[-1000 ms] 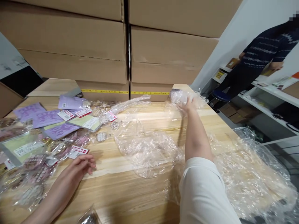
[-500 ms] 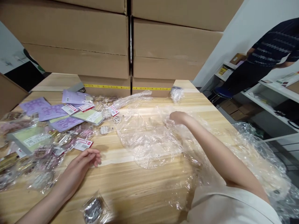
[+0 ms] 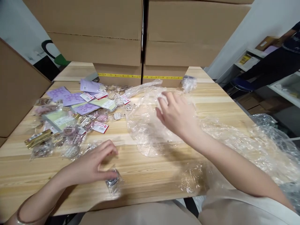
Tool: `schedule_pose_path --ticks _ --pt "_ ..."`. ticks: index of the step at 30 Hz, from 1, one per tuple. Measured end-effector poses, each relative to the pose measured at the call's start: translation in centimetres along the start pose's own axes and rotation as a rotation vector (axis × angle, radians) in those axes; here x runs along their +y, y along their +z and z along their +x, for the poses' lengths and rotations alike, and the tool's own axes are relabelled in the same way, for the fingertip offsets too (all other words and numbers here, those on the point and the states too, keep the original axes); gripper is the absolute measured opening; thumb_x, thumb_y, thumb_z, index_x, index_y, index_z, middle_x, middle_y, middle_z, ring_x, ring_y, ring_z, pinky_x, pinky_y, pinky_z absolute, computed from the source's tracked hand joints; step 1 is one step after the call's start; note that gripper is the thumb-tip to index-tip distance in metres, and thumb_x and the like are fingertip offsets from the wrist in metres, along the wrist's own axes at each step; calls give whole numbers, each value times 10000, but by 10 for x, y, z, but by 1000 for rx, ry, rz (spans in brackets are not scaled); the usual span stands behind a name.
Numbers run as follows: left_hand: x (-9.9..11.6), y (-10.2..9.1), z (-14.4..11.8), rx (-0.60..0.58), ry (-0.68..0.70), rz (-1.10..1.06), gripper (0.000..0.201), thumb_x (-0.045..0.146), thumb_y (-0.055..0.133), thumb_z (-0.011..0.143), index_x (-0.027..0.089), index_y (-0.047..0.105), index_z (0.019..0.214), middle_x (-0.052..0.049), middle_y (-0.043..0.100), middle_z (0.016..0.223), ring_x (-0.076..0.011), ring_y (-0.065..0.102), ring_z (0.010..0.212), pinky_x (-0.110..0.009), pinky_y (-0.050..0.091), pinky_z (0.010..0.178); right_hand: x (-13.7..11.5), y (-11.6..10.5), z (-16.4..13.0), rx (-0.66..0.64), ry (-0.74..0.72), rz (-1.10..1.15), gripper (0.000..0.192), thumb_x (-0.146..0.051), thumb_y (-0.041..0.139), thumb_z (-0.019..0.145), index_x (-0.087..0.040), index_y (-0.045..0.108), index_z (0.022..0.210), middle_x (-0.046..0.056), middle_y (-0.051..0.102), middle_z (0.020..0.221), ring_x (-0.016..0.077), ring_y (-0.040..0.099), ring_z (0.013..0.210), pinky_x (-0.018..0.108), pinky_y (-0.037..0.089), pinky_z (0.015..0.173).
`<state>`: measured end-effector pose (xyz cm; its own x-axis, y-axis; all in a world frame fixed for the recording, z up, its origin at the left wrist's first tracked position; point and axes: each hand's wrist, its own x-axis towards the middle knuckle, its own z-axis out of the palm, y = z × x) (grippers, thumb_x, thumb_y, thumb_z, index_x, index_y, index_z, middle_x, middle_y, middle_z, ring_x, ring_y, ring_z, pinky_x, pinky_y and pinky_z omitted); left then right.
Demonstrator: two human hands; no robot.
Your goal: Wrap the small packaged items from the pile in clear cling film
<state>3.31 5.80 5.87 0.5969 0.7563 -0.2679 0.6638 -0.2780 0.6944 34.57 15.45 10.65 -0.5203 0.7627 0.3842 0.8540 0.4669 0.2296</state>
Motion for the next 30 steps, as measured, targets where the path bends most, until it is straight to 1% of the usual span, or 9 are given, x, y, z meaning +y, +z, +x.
schedule_pose_path --ticks 4,7,10,13,17,21,25,27,30 --pt "3 13 -10 -144 46 168 645 461 839 600 231 543 1125 -65 499 1148 -291 504 1078 -363 434 883 -47 10 -29 -186 -341 235 375 -390 521 933 -93 638 1131 174 664 1097 275 607 967 393 470 806" --pt "1 26 -6 -126 82 212 356 342 697 784 210 558 1085 -72 510 1090 -269 525 1037 -364 433 877 -70 34 -40 -303 -273 199 520 -366 623 861 -68 564 1284 194 649 1170 311 605 1021 404 459 826" --pt "-4 39 3 -53 98 133 141 274 500 934 205 548 1047 -63 527 1053 -212 559 943 -326 446 823 -66 47 -32 -380 -121 248 218 -230 509 926 -137 677 1028 115 700 931 235 640 815 329 438 695" --pt "-8 49 14 100 137 -24 176 321 488 968 217 539 1100 -61 546 1084 -204 553 996 -334 444 886 -50 41 -12 -190 171 512 302 -278 406 995 -168 656 867 59 669 769 175 614 661 291 417 619" --pt "-7 48 22 381 147 -297 315 449 575 922 232 592 1149 -92 554 1203 -263 476 1206 -428 365 1052 -56 22 -1 186 367 913 370 -386 308 1027 -205 629 1058 41 670 817 164 624 670 283 459 601" --pt "0 37 20 363 257 -1040 686 661 675 755 239 532 1276 -121 556 1329 -308 545 1213 -429 477 963 -99 5 -19 55 -72 772 331 -279 422 960 -204 619 1215 124 635 1254 226 643 987 368 518 799" --pt "6 30 18 493 73 -1355 720 487 880 580 218 591 1182 -79 680 1166 -269 641 1101 -335 529 890 -127 -9 -36 -151 -564 688 520 -286 545 842 -95 568 1326 190 484 1447 355 326 1403 530 373 1070" --pt "8 27 19 587 -49 -1396 556 370 873 619 194 636 1089 -56 723 1033 -235 688 969 -304 553 816 -122 -13 -35 -158 -587 835 401 -253 516 854 -154 641 1223 132 595 1337 300 389 1377 494 387 1071" --pt "10 21 17 588 -106 -1441 415 317 820 673 168 675 1033 -54 737 954 -230 708 829 -326 578 728 -101 -11 -22 14 -219 1047 246 -259 484 907 -224 667 1068 70 695 1120 215 598 1135 426 477 962"
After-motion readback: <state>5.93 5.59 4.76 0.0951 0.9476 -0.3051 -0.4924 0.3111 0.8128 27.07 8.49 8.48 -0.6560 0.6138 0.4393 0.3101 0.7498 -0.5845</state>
